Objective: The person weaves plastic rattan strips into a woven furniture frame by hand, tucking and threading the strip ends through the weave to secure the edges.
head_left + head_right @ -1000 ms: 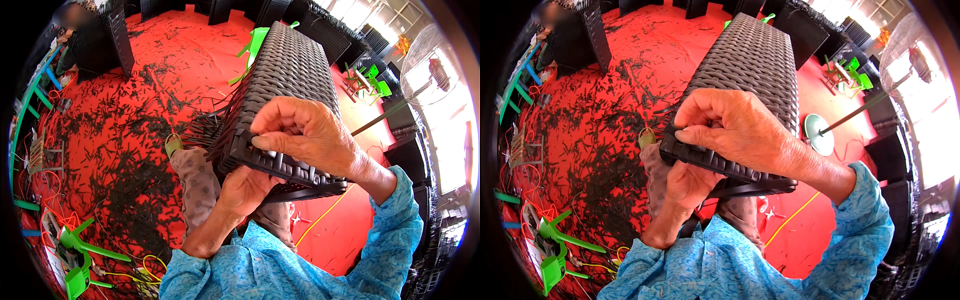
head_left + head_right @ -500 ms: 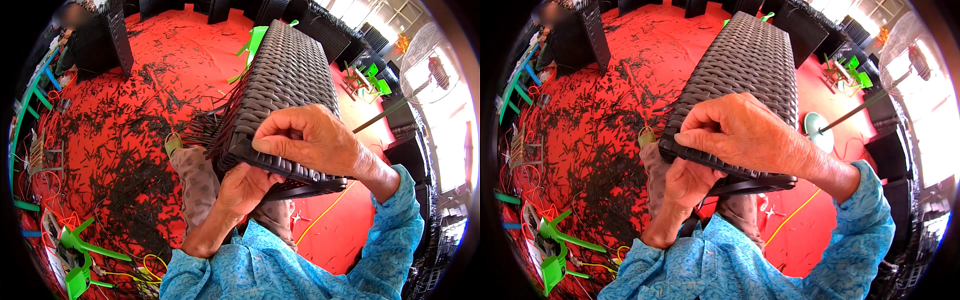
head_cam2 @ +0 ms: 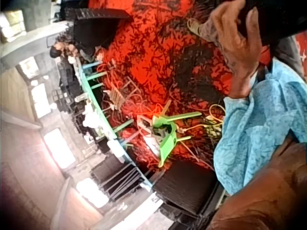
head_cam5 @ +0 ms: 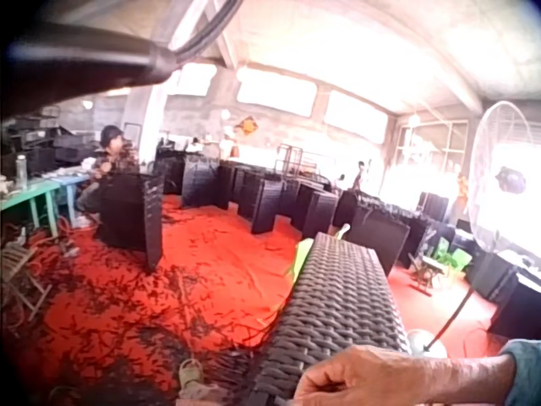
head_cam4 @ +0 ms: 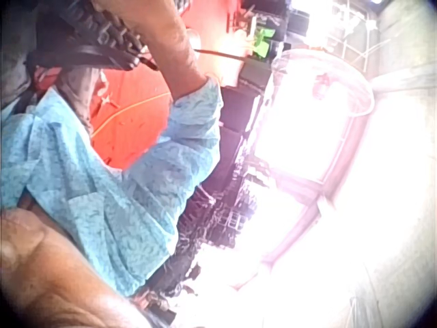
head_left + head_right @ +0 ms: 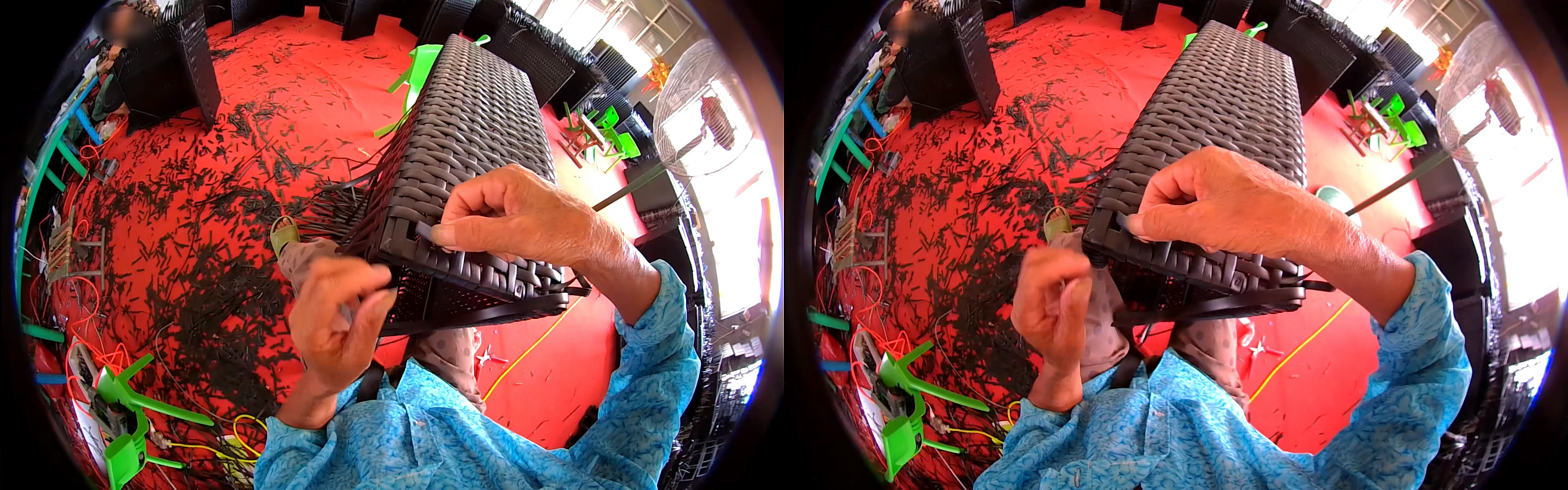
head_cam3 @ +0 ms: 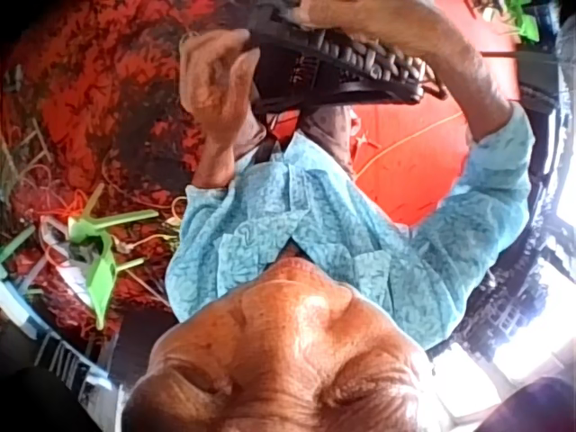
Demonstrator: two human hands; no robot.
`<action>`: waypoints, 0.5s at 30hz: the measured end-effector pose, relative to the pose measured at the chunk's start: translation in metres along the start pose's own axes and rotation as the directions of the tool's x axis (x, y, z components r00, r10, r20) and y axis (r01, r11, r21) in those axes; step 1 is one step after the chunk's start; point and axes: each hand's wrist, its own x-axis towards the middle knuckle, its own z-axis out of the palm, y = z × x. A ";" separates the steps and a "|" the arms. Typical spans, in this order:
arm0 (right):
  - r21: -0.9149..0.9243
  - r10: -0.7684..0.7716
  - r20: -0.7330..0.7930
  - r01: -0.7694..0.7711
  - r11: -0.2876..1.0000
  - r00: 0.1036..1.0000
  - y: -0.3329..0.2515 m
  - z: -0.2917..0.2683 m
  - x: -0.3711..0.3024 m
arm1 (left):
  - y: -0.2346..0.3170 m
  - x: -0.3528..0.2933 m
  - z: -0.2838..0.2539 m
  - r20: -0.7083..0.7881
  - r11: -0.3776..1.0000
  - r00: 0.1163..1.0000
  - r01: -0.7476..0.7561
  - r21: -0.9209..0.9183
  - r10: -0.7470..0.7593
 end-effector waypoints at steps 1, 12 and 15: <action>0.029 0.035 0.025 -0.036 0.999 0.999 -0.001 -0.001 0.000 | -0.002 0.006 0.003 -0.052 0.998 0.999 -0.011 0.057 0.014; -0.198 -0.024 0.077 0.038 0.979 0.997 -0.005 -0.008 0.009 | -0.011 0.024 0.007 -0.002 1.000 1.000 0.019 -0.004 -0.019; -0.194 -0.020 0.104 0.040 0.980 0.994 -0.007 -0.007 0.010 | -0.011 0.024 0.006 0.000 1.000 1.000 0.017 -0.011 -0.017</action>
